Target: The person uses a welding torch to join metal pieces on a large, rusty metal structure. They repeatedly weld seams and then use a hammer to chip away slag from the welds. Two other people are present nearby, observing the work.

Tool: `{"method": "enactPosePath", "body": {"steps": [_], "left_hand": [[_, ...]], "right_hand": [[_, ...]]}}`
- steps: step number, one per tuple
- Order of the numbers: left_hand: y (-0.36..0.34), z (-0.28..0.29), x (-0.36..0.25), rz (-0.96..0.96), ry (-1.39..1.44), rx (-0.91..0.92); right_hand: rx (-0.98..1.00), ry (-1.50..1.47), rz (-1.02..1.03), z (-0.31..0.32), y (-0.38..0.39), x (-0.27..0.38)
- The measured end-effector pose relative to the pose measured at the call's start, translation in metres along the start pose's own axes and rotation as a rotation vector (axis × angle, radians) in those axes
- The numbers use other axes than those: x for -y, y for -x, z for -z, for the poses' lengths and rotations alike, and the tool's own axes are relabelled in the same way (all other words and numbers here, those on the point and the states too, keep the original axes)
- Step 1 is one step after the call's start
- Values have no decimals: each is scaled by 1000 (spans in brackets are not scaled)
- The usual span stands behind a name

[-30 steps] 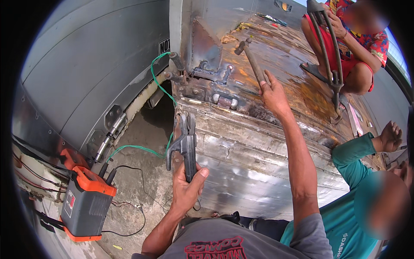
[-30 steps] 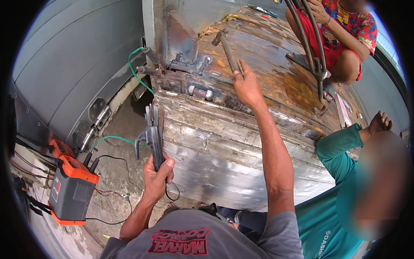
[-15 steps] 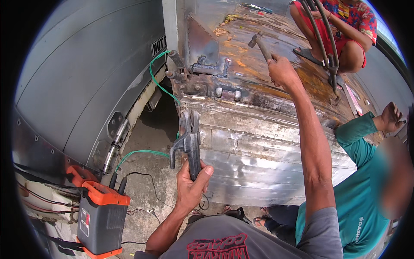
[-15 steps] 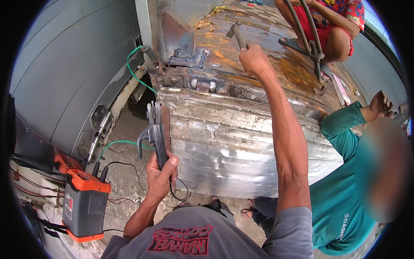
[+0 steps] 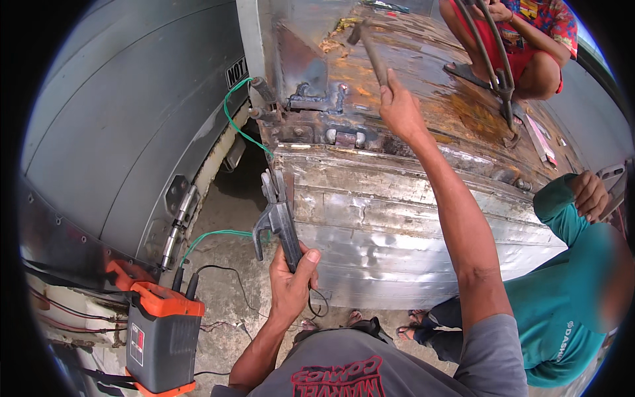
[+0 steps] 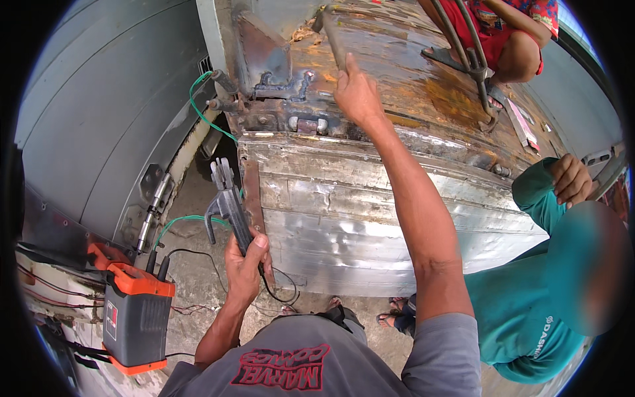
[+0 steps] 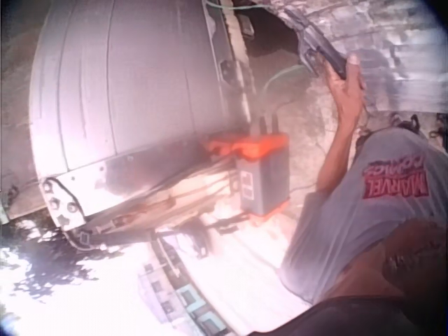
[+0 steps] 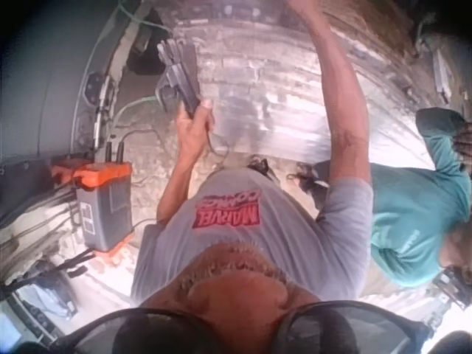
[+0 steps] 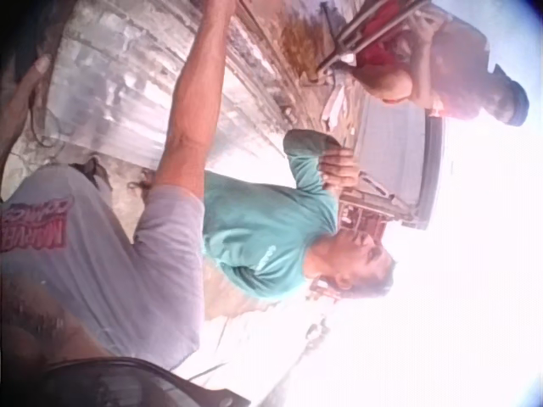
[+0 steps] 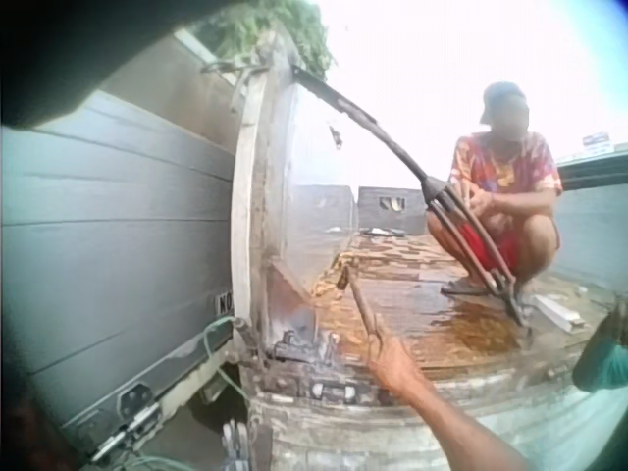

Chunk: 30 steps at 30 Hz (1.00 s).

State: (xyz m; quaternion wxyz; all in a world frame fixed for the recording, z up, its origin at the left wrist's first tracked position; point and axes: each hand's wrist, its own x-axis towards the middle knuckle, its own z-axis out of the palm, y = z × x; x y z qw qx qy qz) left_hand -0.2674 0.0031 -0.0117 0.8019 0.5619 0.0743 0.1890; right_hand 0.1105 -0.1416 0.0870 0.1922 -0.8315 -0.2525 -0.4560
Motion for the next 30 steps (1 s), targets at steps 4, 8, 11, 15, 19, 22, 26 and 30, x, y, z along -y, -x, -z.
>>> {"method": "enactPosePath", "body": {"steps": [4,8,11,15,19,22,26,30], "left_hand": [[16,24,-2,-15,-80,-58],[16,18,0,-54,-41,-53],[21,20,-1,-52,-61,-99],[23,15,0,-48,-104,-116],[14,2,2,-85,-102,-117],[17,0,3,-91,-127,-98],[12,-10,0,-105,-168,-80],[7,-16,7,-120,-155,-115]], "right_hand": [[820,-512,-551,50,-73,56],[519,-340,-323,63,-86,45],[276,-400,-270,65,-75,56],[176,-282,-228,26,-36,38],[787,-481,-542,34,-83,24],[612,-396,-392,56,-87,38],[179,-393,-197,52,-78,25],[271,-240,-213,26,-32,30]]}}
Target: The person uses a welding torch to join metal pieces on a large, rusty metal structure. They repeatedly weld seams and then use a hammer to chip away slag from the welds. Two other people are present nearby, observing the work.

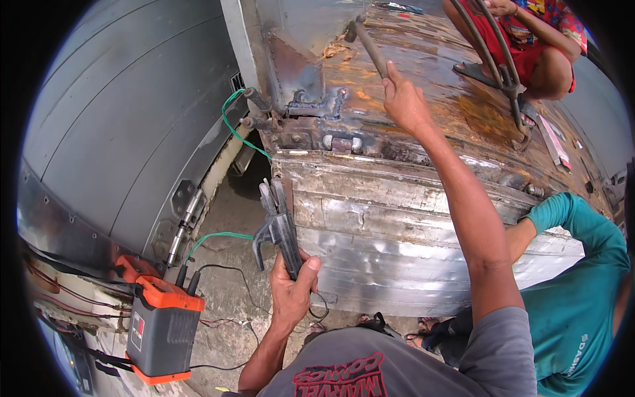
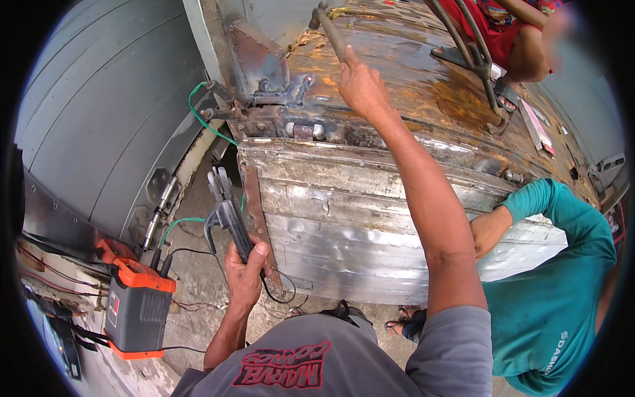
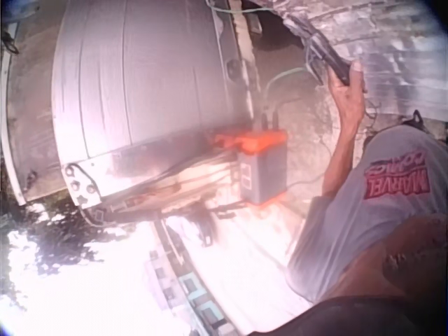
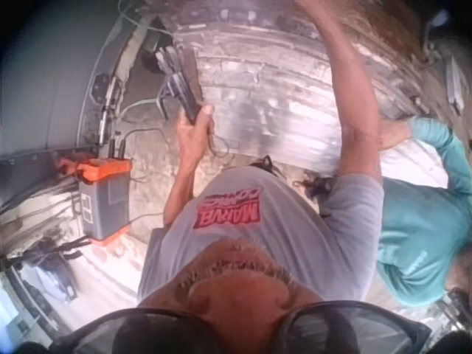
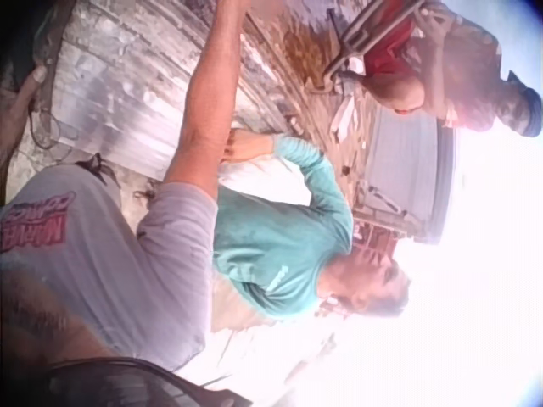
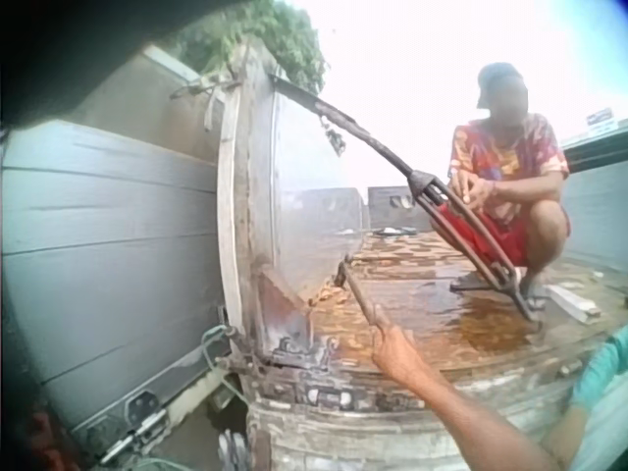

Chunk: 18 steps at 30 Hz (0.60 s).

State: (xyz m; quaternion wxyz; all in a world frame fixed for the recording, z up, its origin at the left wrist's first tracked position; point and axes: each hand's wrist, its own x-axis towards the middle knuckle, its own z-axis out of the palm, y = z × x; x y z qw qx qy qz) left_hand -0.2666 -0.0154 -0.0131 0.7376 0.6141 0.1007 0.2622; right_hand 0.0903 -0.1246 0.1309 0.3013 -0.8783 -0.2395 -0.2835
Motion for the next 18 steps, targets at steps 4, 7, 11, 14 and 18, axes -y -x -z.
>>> {"method": "enactPosePath", "body": {"steps": [4,7,11,14,18], "left_hand": [[3,-4,1,-12,-33,-30],[5,-8,2,-2,-31,-18],[2,-17,2,6,-37,-39],[-2,-20,6,36,-25,-16],[2,-19,6,24,-53,-28]], "right_hand": [[531,-76,-334,50,-30,-1],[113,28,-33,31,-18,-39],[156,-91,-99,21,6,-15],[300,-10,-103,8,4,-19],[289,-50,-68,22,-17,-19]]}}
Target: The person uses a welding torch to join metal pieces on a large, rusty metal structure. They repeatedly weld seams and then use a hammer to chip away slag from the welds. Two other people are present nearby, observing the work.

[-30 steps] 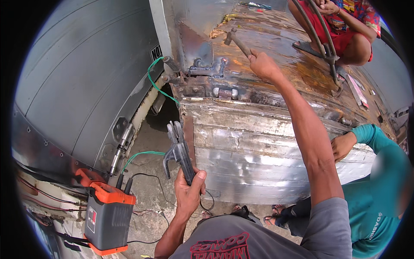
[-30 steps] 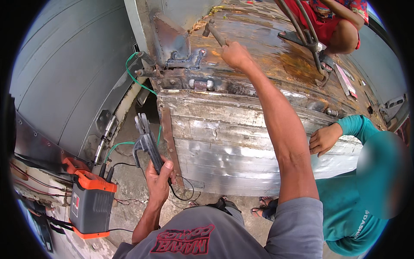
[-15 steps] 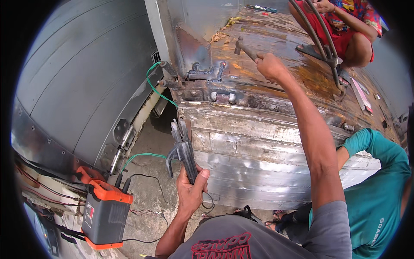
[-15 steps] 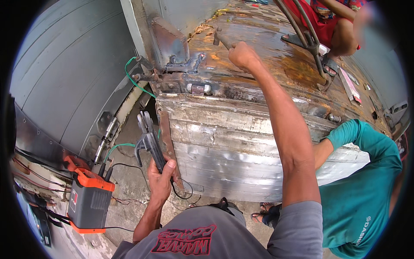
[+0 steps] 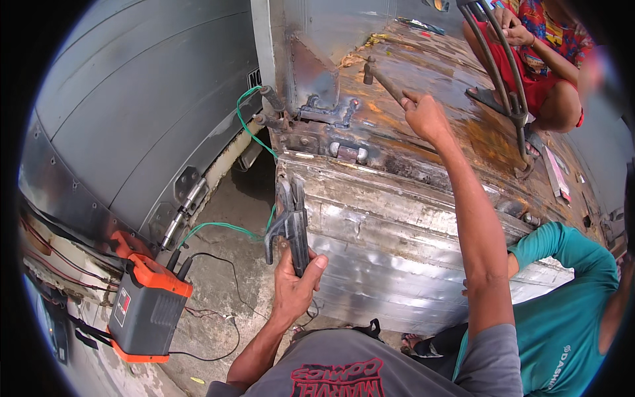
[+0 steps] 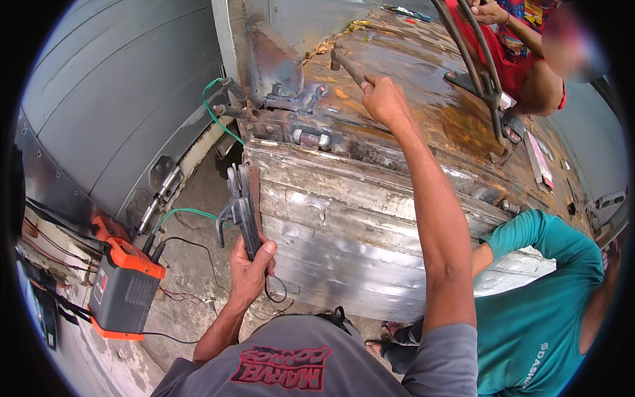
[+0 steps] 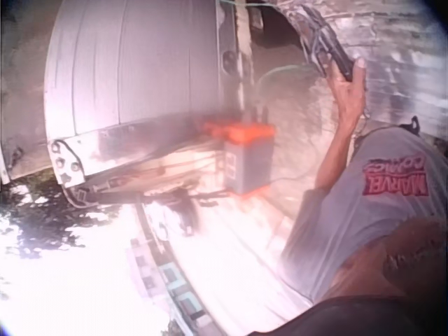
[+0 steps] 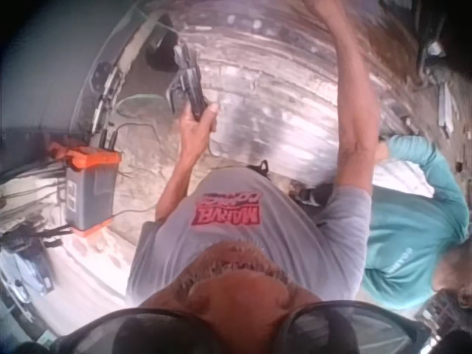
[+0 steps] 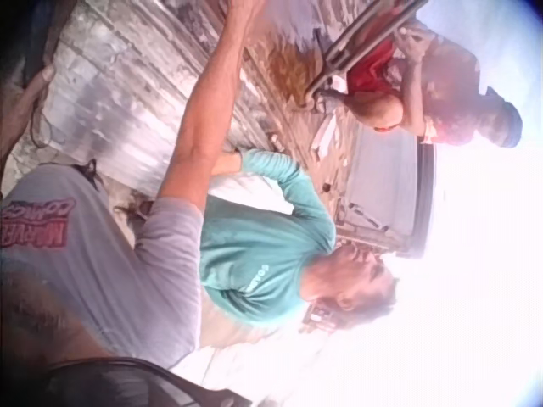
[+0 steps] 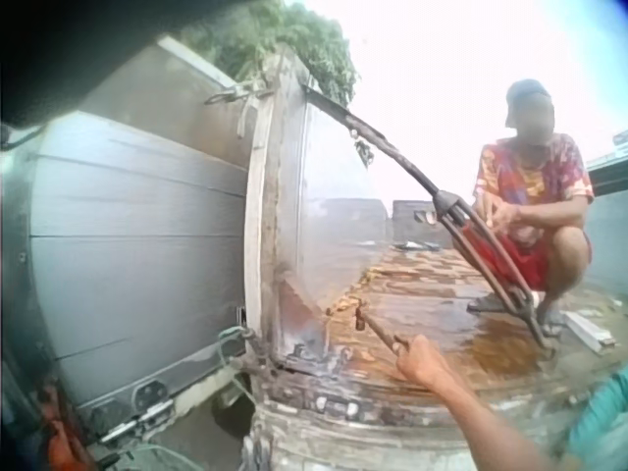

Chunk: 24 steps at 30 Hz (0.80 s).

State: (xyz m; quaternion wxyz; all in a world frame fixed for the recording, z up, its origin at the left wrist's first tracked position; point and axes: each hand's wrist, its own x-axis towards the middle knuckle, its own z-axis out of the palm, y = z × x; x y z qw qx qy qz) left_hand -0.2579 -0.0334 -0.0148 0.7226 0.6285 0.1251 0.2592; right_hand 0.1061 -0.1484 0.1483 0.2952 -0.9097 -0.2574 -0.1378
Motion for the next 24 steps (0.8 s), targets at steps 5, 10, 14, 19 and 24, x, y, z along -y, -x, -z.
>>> {"method": "enactPosePath", "body": {"steps": [5,10,14,19,24], "left_hand": [[-3,1,3,6,16,-12],[-1,12,6,16,-66,-63],[3,26,15,4,-183,-103],[1,26,12,45,-187,-64],[-6,16,1,11,-265,58]], "right_hand": [[68,10,-37,-16,19,2],[-133,118,-17,19,39,-13],[-239,302,-63,29,83,-38],[-270,488,-11,27,111,-64],[-245,399,-23,26,138,-71]]}}
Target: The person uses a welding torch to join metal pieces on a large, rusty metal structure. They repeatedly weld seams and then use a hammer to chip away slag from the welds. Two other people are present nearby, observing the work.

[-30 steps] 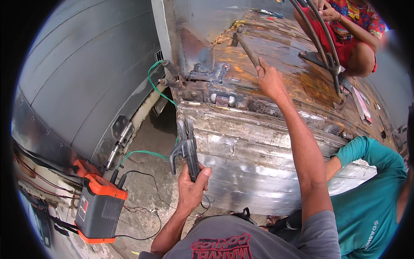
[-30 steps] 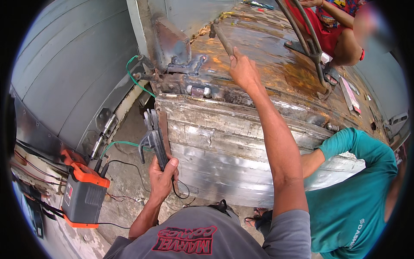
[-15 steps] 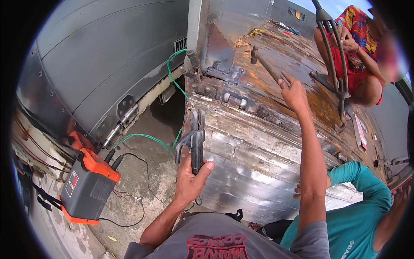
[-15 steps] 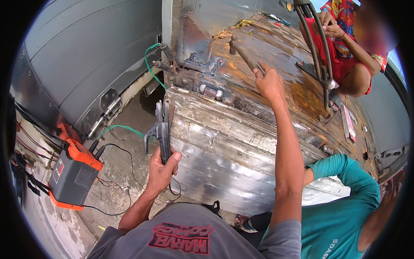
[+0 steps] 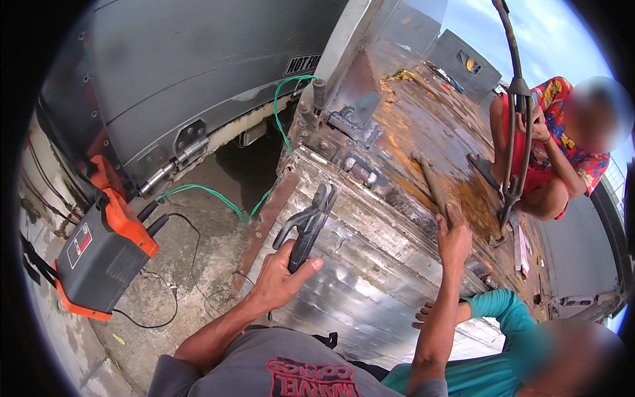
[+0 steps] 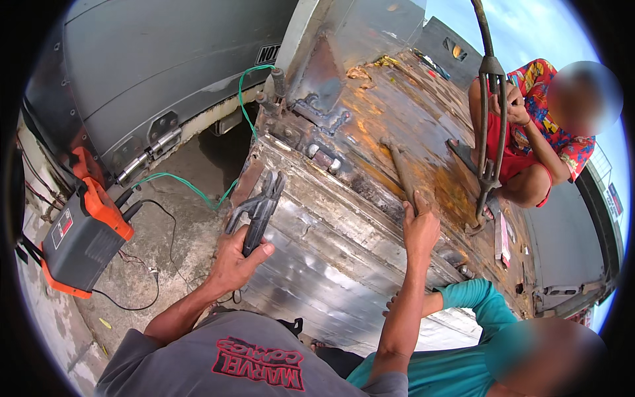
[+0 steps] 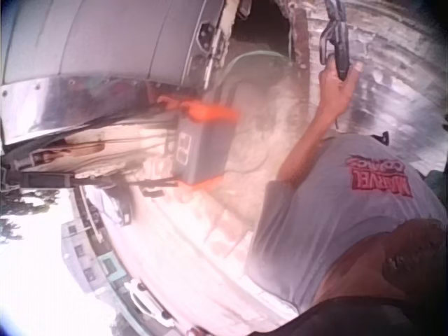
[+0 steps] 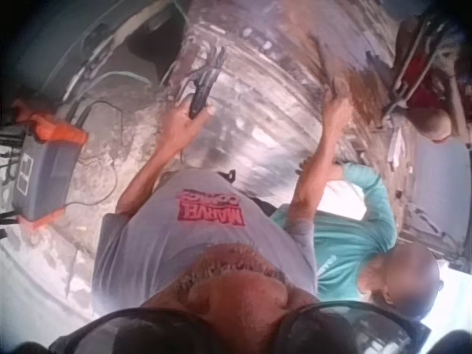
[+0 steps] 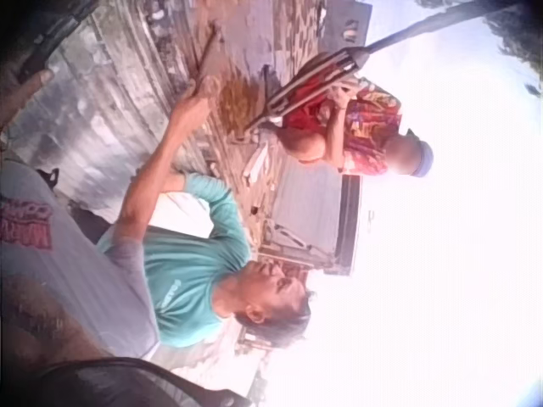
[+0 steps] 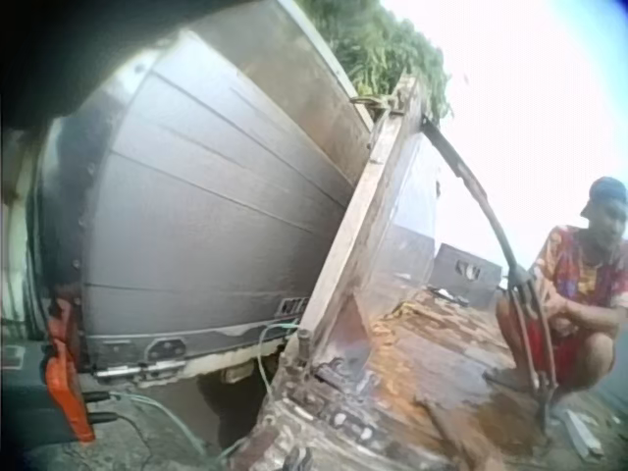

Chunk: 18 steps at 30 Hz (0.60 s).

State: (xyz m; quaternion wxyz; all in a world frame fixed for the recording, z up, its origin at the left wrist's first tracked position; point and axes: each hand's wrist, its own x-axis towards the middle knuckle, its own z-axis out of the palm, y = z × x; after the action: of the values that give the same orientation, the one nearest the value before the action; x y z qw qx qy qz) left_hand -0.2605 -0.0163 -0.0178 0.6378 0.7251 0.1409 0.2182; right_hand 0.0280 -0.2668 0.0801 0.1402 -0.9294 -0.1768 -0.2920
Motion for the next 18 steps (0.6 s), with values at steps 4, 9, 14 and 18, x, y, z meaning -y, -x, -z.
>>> {"method": "enactPosePath", "body": {"steps": [4,9,14,18], "left_hand": [[-6,-4,0,-87,48,24],[-16,-3,12,-123,60,93],[-26,-3,2,-34,-14,132],[-25,4,-1,25,-31,184]], "right_hand": [[-151,38,158,6,20,10],[-20,-596,68,29,100,79],[341,-931,-50,8,161,110],[516,-1002,-73,7,177,127]]}}
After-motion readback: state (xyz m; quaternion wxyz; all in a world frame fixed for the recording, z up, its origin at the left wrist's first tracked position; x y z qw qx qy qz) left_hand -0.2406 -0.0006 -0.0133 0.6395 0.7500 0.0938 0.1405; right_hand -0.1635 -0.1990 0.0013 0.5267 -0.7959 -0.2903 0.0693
